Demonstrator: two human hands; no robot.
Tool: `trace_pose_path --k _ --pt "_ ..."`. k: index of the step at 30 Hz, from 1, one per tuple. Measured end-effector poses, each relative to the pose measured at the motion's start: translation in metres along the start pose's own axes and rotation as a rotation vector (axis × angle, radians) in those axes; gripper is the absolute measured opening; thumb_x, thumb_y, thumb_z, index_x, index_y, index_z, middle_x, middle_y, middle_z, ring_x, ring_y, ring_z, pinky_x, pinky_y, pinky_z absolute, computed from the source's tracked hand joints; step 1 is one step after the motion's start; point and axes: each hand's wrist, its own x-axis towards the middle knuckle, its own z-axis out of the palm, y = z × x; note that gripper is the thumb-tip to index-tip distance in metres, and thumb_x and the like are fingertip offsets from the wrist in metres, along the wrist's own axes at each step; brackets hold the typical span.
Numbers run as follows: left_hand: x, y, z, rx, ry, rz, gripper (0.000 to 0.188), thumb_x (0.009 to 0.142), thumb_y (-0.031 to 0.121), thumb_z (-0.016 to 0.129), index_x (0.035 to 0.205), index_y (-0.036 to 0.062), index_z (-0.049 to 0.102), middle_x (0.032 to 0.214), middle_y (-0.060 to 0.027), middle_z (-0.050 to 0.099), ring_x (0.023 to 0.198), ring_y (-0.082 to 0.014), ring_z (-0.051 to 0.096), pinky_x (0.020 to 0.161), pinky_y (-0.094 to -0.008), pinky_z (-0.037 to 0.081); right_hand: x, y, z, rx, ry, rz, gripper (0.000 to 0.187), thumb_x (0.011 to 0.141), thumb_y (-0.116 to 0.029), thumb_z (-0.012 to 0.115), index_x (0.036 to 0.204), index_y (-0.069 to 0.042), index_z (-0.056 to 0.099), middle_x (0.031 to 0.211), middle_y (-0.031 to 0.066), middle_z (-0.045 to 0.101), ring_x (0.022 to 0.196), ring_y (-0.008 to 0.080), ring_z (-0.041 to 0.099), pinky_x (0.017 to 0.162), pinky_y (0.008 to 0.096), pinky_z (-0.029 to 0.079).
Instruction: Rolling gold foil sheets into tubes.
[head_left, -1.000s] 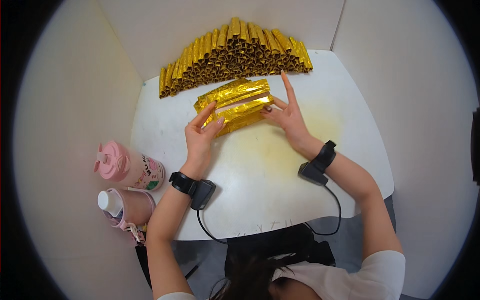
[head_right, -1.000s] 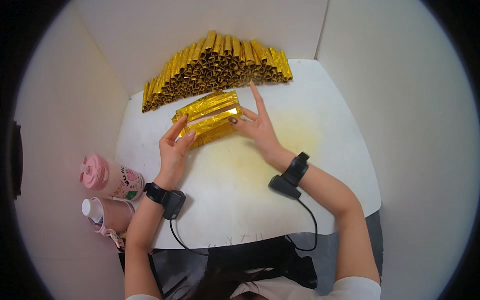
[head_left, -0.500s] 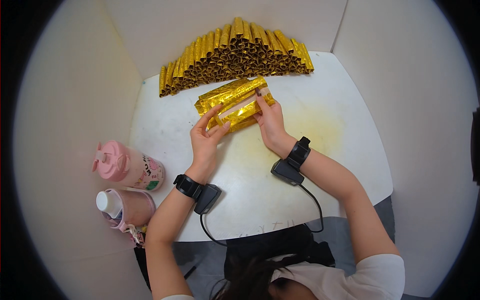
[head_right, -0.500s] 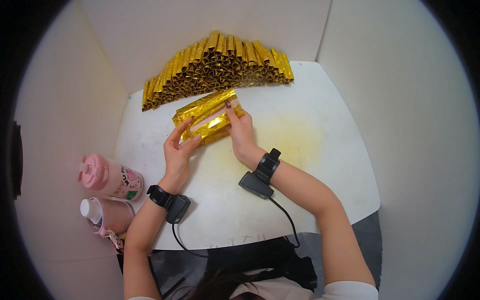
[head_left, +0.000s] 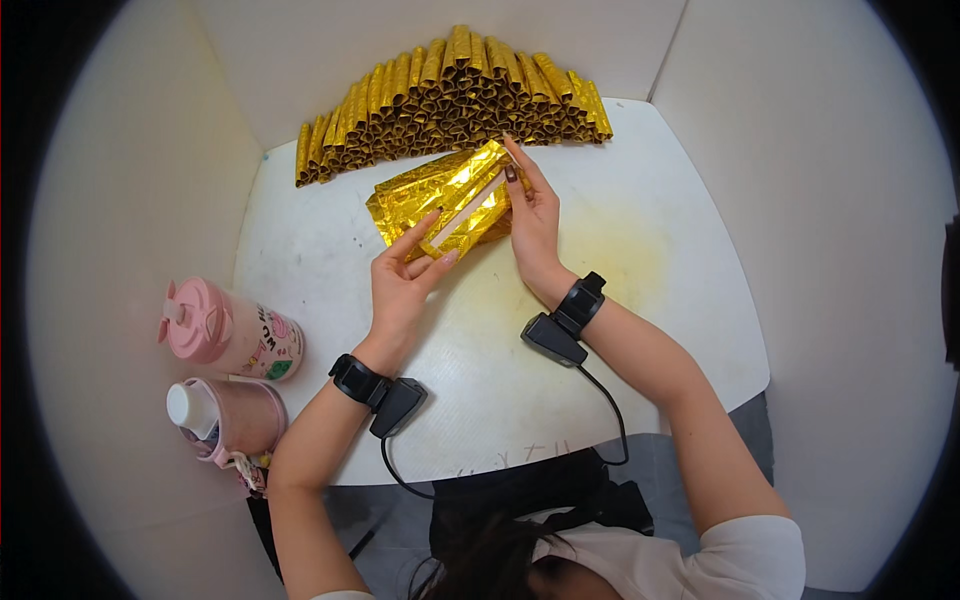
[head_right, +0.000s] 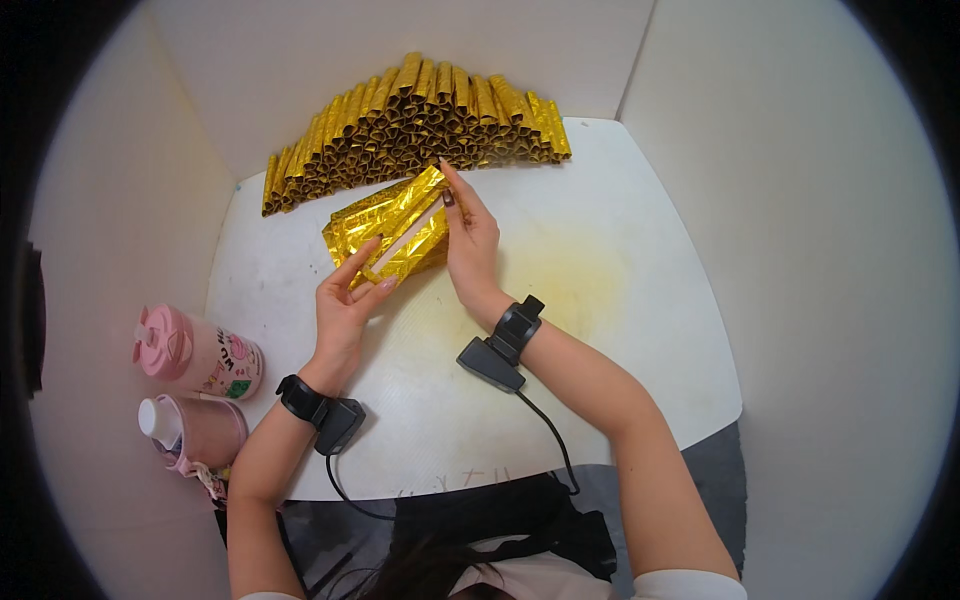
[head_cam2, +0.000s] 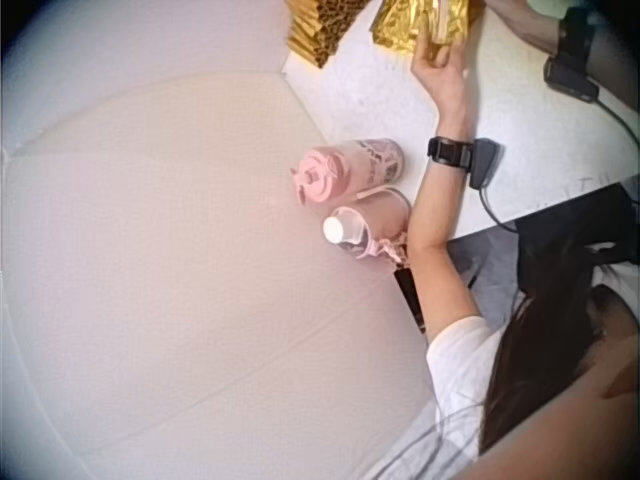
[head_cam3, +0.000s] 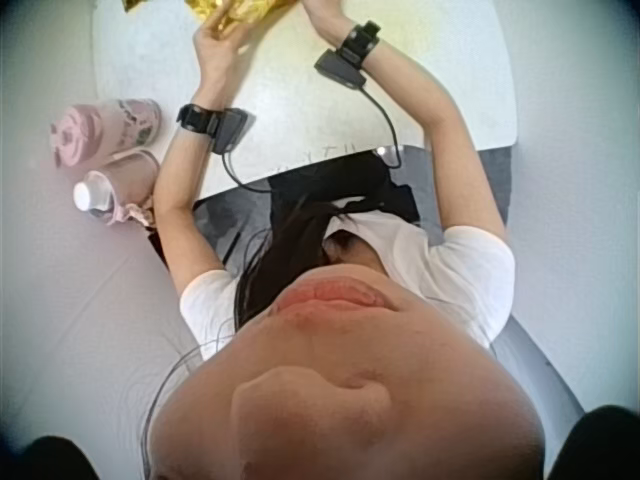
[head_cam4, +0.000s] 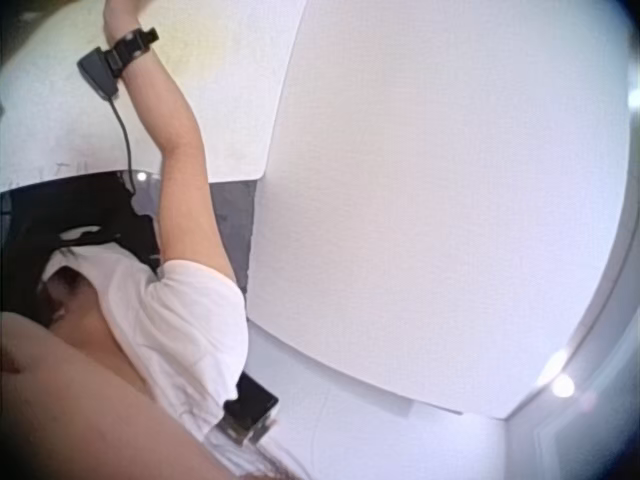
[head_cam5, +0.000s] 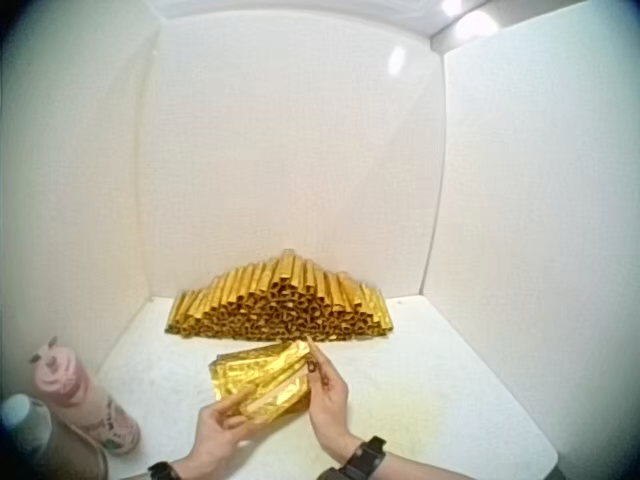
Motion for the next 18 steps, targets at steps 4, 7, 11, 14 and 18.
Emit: trace_pose_path --k 4,7,11,14,18 --pt "0.000 0.000 0.001 0.014 -0.010 -0.018 0.056 0.082 -0.004 0.066 0.135 -0.0008 0.046 0.120 -0.0097 0.061 0.091 -0.0087 0.063 0.082 -0.0214 0.048 0.000 0.003 -0.005 0.158 0.015 0.240 0.032 0.098 -0.009 0.045 0.130 -0.009 0.050 0.108 0.0065 0.060 0.093 0.0091 0.055 0.083 0.0229 0.043" --pt "-0.001 0.000 0.000 0.059 -0.028 -0.029 0.056 0.082 -0.003 0.066 0.135 -0.0005 0.046 0.114 -0.0107 0.063 0.090 -0.0090 0.063 0.082 -0.0214 0.048 -0.001 0.003 -0.010 0.164 0.044 0.369 0.029 0.098 -0.012 0.048 0.126 -0.007 0.052 0.108 0.0071 0.060 0.094 0.0101 0.055 0.084 0.0231 0.044" --pt "-0.001 -0.002 0.000 0.044 -0.051 -0.022 0.056 0.082 -0.003 0.066 0.135 -0.0004 0.046 0.110 -0.0100 0.065 0.088 -0.0082 0.063 0.081 -0.0207 0.048 0.001 0.002 -0.007 0.214 0.111 0.401 0.032 0.095 -0.017 0.055 0.124 -0.003 0.053 0.101 0.0066 0.063 0.091 0.0094 0.056 0.080 0.0231 0.046" --pt "0.000 -0.004 -0.001 0.085 -0.065 -0.053 0.056 0.082 -0.003 0.066 0.135 -0.0003 0.047 0.106 -0.0087 0.066 0.086 -0.0070 0.063 0.080 -0.0201 0.047 0.002 -0.001 -0.011 0.316 0.072 0.476 0.034 0.093 -0.017 0.059 0.122 0.000 0.056 0.102 0.0061 0.064 0.091 0.0103 0.058 0.081 0.0244 0.047" --pt "0.000 -0.005 -0.002 0.111 -0.077 -0.039 0.055 0.083 -0.002 0.066 0.134 0.0005 0.047 0.103 -0.0081 0.067 0.084 -0.0062 0.062 0.080 -0.0201 0.047 0.002 -0.009 -0.014 0.416 0.120 0.566 0.032 0.091 -0.014 0.061 0.119 0.001 0.060 0.106 0.0071 0.064 0.094 0.0122 0.060 0.084 0.0253 0.048"
